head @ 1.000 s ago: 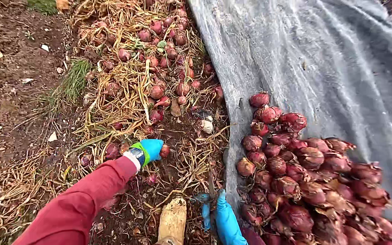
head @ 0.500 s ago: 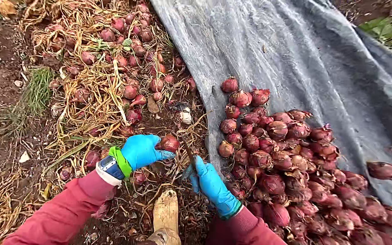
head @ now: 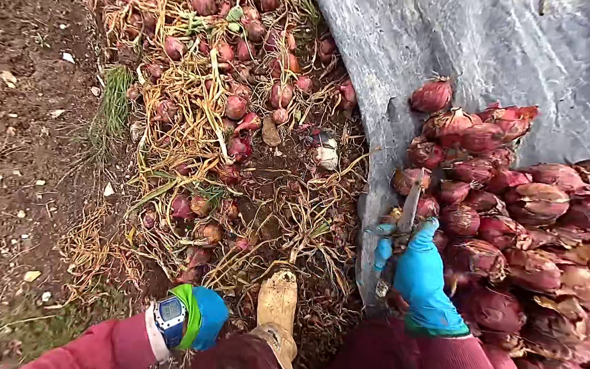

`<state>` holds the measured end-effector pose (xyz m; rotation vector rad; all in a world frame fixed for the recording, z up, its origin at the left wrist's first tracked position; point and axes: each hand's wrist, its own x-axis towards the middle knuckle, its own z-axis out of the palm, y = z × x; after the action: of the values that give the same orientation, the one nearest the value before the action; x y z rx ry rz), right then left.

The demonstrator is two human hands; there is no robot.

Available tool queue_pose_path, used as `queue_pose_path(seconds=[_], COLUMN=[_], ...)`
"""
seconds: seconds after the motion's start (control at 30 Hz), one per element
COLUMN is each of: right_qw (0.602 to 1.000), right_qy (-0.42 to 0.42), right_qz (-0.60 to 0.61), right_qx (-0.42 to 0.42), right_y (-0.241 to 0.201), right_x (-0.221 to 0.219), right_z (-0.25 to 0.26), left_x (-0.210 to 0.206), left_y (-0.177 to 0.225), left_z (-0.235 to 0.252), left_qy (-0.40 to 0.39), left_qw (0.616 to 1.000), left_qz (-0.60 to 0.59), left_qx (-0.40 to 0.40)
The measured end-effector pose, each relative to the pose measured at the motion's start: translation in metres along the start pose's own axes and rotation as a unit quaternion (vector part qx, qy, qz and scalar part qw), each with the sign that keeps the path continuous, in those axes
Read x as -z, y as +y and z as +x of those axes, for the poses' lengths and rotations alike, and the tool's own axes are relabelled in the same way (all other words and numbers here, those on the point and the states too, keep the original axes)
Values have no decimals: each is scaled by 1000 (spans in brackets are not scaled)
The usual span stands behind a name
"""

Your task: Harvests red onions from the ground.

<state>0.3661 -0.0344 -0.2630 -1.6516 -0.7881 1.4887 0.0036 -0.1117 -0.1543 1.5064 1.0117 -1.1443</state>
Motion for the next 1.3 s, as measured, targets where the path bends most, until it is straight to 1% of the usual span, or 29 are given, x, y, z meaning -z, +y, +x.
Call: queue_pose_path(seconds=[0.03, 0.07, 0.1, 0.13, 0.17, 0.2, 0.23, 0.3, 0.33, 0.37, 0.4, 0.47, 0.53, 0.6, 0.67, 0.73, 0.8, 0.9, 0.97, 1.0, 1.03, 1.1, 1.13, 1.17, 1.23, 1.27, 1.3], right_qw=[1000, 999, 997, 996, 994, 992, 990, 987, 986, 986, 986, 987, 985, 979, 972, 971, 976, 972, 970, 974, 979, 983, 977, 968, 954, 954, 955], right_qy=[-18, -34, -49, -67, -88, -105, -122, -147, -155, -159, -157, -136, -125, -159, -212, -225, -204, -186, -182, -181, -177, -180, -205, -241, -286, -284, -275], right_qz=[-18, -30, -37, -44, -49, -50, -49, -47, -42, -32, -22, 1, 14, -4, -28, -38, -62, -145, -161, -137, -98, -38, -44, -61, -87, -96, -106], right_qx=[-16, -28, -36, -44, -52, -54, -53, -47, -43, -46, -51, -83, -120, -124, -101, -77, -49, 2, -3, -13, -15, -22, -27, -29, -21, -16, -14], right_y=[11, 23, 33, 40, 46, 47, 47, 48, 49, 52, 55, 62, 67, 72, 68, 48, 27, 18, 8, 1, -3, 0, 3, 6, 4, 3, 3], right_x=[-9, -19, -30, -38, -45, -52, -57, -59, -56, -51, -46, -39, -43, -57, -75, -99, -114, -113, -104, -96, -87, -72, -64, -55, -38, -29, -20], right_z=[-5, -10, -18, -30, -44, -54, -62, -81, -90, -99, -105, -115, -113, -103, -94, -77, -57, -38, -35, -36, -39, -45, -49, -54, -58, -59, -59], left_x=[-17, -23, -22, -21, -21, -17, -10, -2, -3, -7, -11, -19, -15, 3, 25, 56, 83, 107, 117, 119, 119, 117, 116, 114, 112, 111, 108], left_y=[-3, -11, -20, -26, -33, -44, -55, -71, -75, -77, -79, -71, -54, -34, -8, 14, 31, 31, 30, 29, 28, 36, 45, 56, 84, 99, 110], left_z=[8, 16, 26, 40, 59, 83, 108, 149, 161, 167, 168, 159, 144, 126, 104, 83, 64, 46, 37, 36, 35, 32, 30, 28, 21, 16, 14], left_qy=[-54, -22, 68, 171, 267, 338, 371, 330, 304, 287, 288, 305, 338, 370, 384, 371, 357, 344, 341, 357, 381, 421, 424, 416, 349, 315, 306], left_qw=[998, 998, 990, 972, 951, 932, 923, 943, 952, 957, 956, 948, 927, 898, 880, 893, 908, 921, 925, 916, 898, 853, 845, 854, 913, 933, 936], left_qz=[-10, -54, -120, -162, -152, -123, -94, -39, -23, -23, -34, -80, -149, -234, -280, -253, -215, -167, -157, -177, -214, -298, -310, -288, -167, -114, -97], left_qx=[-4, -9, 3, 22, 38, 37, 28, 32, 35, 33, 29, 40, 59, 36, 1, -19, -36, -68, -61, -50, -48, -80, -101, -119, -125, -131, -146])
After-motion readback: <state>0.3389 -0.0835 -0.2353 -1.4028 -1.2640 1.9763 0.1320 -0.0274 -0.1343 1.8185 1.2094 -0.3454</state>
